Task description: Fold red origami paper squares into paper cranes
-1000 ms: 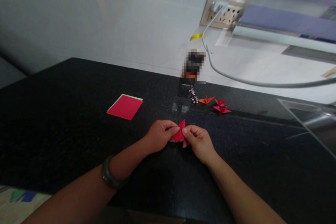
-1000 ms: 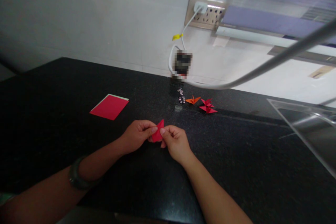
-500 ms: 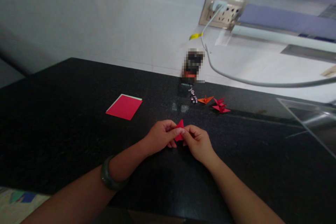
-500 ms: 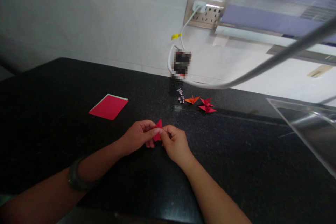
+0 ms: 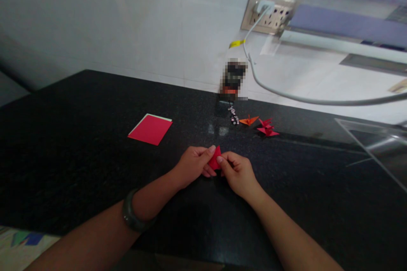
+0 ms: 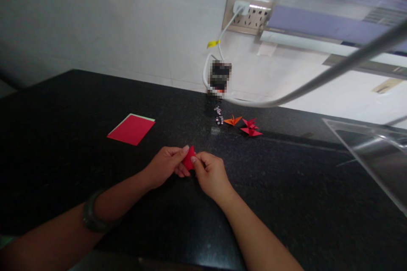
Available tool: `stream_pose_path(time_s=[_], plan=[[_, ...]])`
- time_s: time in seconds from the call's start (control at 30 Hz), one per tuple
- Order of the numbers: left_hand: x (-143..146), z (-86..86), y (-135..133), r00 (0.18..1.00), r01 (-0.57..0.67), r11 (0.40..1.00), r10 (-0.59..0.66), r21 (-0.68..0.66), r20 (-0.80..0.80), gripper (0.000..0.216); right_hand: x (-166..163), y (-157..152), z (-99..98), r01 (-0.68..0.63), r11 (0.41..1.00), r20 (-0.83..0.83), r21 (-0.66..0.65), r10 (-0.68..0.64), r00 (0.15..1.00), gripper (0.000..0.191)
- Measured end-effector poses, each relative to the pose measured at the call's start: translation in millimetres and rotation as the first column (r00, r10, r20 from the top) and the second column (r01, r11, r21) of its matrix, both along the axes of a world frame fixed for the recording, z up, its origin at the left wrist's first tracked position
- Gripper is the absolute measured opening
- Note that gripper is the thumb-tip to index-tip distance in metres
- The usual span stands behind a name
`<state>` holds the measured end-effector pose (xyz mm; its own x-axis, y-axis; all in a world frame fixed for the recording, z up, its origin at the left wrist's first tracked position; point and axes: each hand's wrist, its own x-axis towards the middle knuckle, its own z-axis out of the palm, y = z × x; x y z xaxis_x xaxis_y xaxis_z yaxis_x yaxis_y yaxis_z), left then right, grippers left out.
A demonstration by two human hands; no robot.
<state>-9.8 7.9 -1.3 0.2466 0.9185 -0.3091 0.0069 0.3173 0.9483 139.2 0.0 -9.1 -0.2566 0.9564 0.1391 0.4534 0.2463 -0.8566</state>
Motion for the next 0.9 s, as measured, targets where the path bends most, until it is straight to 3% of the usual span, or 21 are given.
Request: stream_pose_path(time_s=[0.33,0.6,0.9], plan=[[-3.0,-2.1,0.6,0.986,0.029,0.992,-0.008,-0.124,0.166,0.033,0.7,2.2,-3.2,0.019,0.996,-0.064,-0.088,-0.025,0.998,0.026],[-4.2,0.3,1.0,0.988,0.034,0.990,-0.013,-0.134,0.157,0.031,-1.4,1.5,-1.5,-0.012,0.981,-0.173,-0.195,-0.022,0.985,0.027],[-3.6,-1.2,1.8,0.987,0.002,0.994,0.015,-0.107,0.157,0.035,0.0,2.1,0.6,0.002,0.986,-0.144,-0.169,-0.027,0.989,0.027]])
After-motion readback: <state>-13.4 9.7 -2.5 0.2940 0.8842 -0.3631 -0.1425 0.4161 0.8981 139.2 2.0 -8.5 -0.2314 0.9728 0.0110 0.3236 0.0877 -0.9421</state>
